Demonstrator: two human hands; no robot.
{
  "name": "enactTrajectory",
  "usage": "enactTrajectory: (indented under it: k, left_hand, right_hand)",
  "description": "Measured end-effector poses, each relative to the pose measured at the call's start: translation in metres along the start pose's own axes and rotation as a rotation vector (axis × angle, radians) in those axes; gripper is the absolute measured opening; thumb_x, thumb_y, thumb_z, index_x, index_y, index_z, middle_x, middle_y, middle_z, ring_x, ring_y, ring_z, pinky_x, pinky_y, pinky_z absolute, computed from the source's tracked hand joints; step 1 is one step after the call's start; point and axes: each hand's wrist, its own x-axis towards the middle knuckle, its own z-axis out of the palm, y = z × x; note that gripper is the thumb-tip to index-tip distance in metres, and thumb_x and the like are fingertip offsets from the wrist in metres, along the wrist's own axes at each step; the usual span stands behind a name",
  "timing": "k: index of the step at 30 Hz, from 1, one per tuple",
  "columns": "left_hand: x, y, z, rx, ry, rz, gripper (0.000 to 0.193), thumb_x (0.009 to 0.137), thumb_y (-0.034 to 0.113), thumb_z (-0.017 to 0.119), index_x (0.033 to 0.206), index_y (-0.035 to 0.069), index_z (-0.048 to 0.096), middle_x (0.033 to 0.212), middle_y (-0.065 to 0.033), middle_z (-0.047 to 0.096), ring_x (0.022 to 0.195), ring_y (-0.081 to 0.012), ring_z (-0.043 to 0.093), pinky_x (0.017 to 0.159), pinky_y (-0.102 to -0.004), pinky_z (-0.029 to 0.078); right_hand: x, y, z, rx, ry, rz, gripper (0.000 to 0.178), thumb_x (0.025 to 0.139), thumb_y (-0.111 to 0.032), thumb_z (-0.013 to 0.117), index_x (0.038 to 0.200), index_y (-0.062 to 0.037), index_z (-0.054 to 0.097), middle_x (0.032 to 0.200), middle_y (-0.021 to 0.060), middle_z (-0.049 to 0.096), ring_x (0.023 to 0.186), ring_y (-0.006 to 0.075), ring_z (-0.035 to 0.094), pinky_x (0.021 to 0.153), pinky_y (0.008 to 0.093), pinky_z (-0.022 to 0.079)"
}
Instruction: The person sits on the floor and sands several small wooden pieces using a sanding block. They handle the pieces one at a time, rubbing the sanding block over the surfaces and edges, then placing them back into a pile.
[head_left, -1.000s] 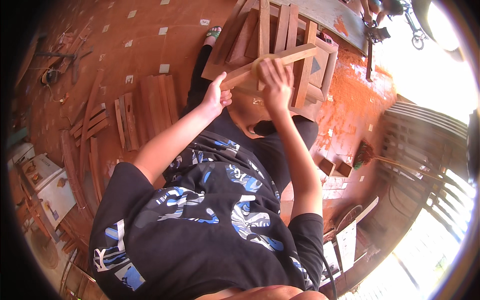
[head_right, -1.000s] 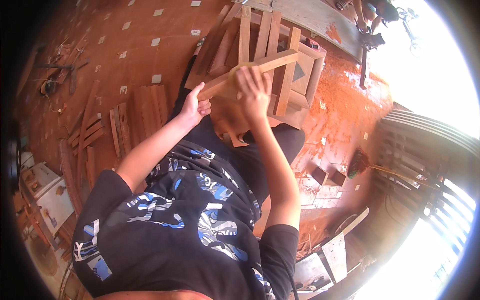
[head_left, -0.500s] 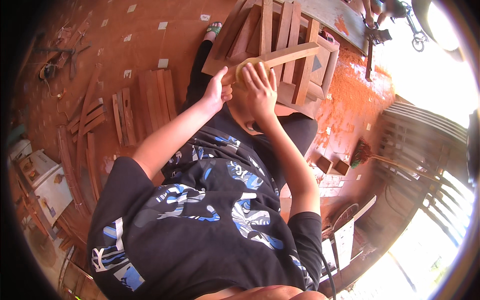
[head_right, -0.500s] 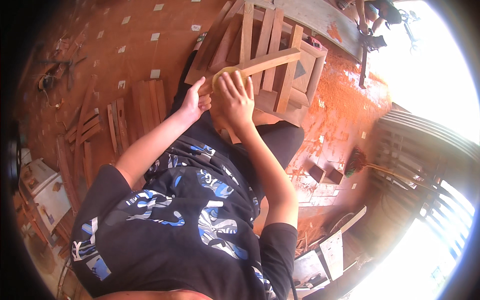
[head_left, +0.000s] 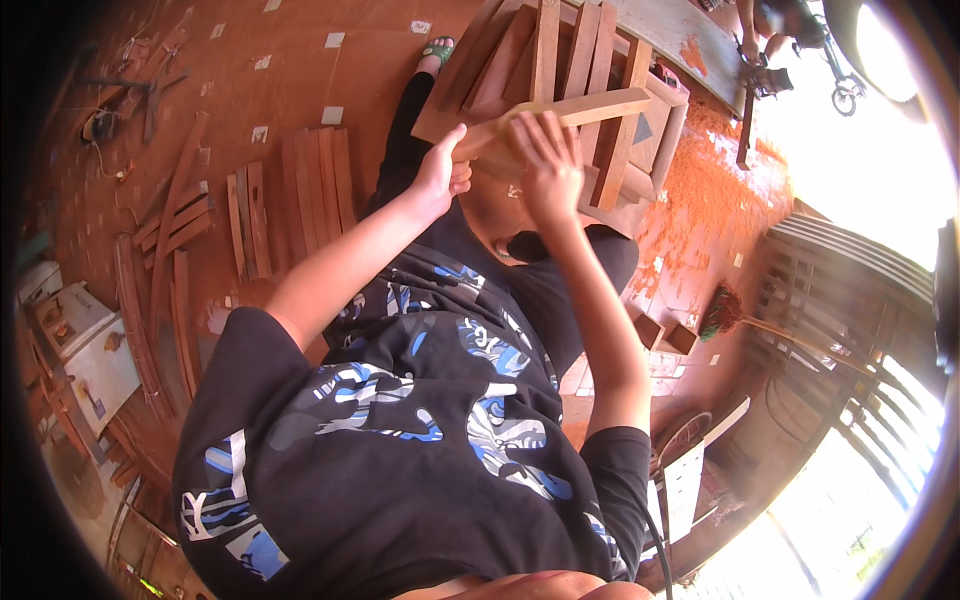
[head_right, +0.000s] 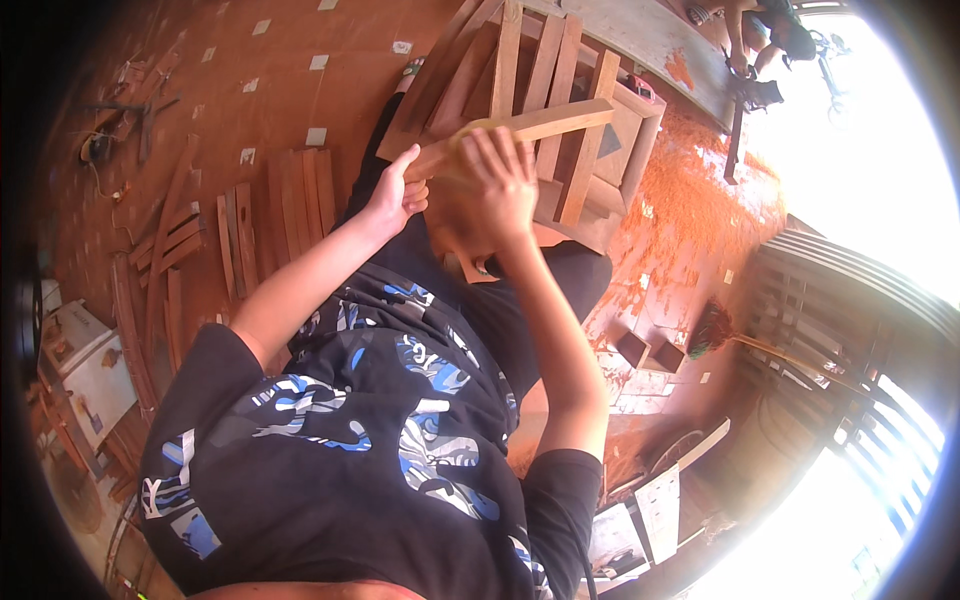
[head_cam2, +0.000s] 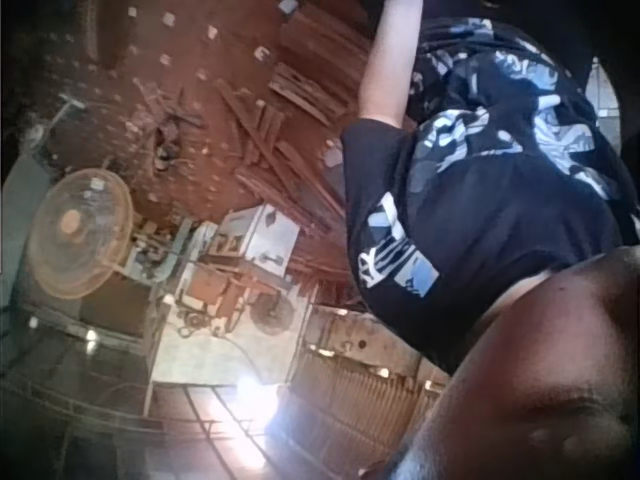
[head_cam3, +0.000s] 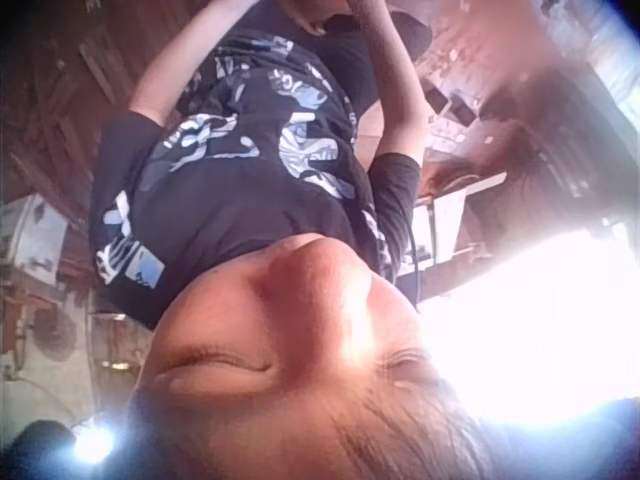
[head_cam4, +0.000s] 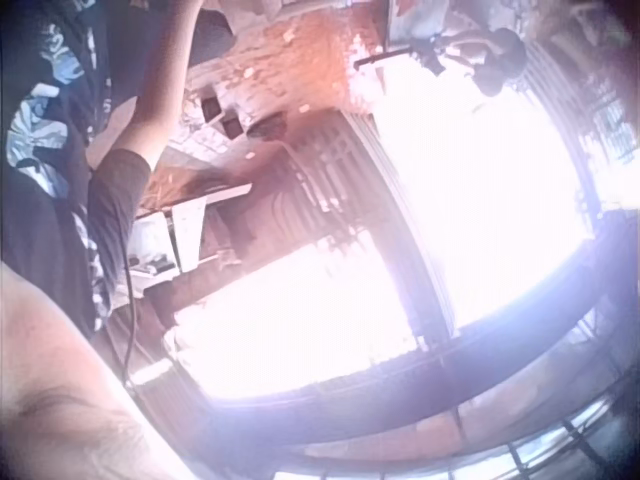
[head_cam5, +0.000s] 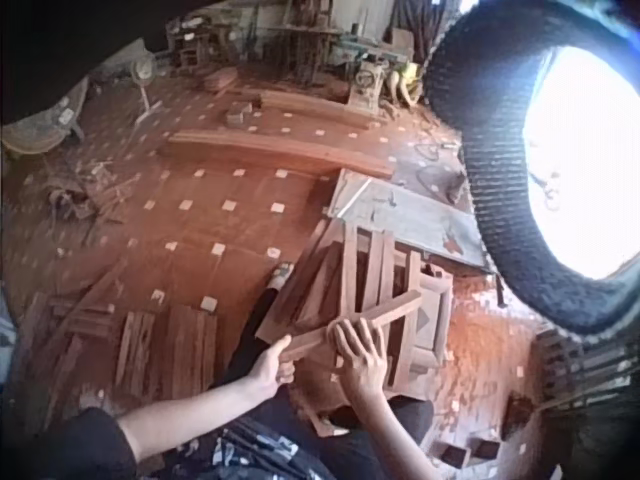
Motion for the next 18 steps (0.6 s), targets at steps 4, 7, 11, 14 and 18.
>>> enactTrajectory:
  k: [4,7,11,14,18]
  left_hand:
    - [0.004,-0.002,-0.007,-0.077,-0.039,-0.035,0.043,0.101,0.050,0.059,0.079,0.013,0.052,0.049,0.0074,0.022,0.041,-0.0082,0.023,0.044,-0.0266,0.022]
    - [0.002,-0.001,-0.005,-0.009,0.003,-0.067,0.042,0.101,0.050,0.059,0.078,0.016,0.050,0.049,0.0075,0.022,0.041,-0.0080,0.023,0.044,-0.0265,0.021]
    - [0.000,0.000,-0.003,0.007,-0.006,0.012,0.040,0.100,0.050,0.062,0.082,0.017,0.047,0.050,0.0087,0.021,0.041,-0.0072,0.022,0.044,-0.0259,0.021]
    - [0.000,0.000,0.000,-0.007,0.011,0.014,0.039,0.100,0.049,0.063,0.083,0.017,0.047,0.050,0.0088,0.021,0.042,-0.0071,0.022,0.044,-0.0258,0.020]
    - [-0.003,0.000,0.002,0.005,0.042,0.054,0.040,0.101,0.048,0.062,0.080,0.017,0.046,0.050,0.0084,0.021,0.042,-0.0072,0.022,0.044,-0.0262,0.020]
  right_hand:
    - [-0.008,-0.037,0.009,0.062,-0.009,-0.032,0.048,0.085,-0.009,0.061,0.131,-0.0176,0.069,0.142,0.0007,0.064,0.136,0.0254,0.056,0.117,0.0523,0.039]
    - [0.000,0.008,0.006,0.012,0.005,-0.032,0.048,0.085,-0.011,0.062,0.132,-0.0169,0.067,0.142,0.0007,0.063,0.137,0.0256,0.055,0.118,0.0531,0.037]
    - [0.013,0.087,-0.005,-0.178,0.091,0.236,0.046,0.084,0.002,0.059,0.125,-0.0144,0.070,0.137,0.0014,0.067,0.134,0.0296,0.057,0.116,0.0539,0.039]
    - [0.010,0.092,0.001,-0.167,0.148,0.315,0.047,0.086,0.006,0.055,0.125,-0.0163,0.071,0.135,0.0028,0.069,0.132,0.0340,0.059,0.114,0.0564,0.041]
    - [-0.002,0.014,0.014,-0.058,0.111,0.195,0.052,0.082,0.004,0.057,0.127,-0.0168,0.073,0.138,0.0031,0.067,0.134,0.0329,0.059,0.117,0.0551,0.038]
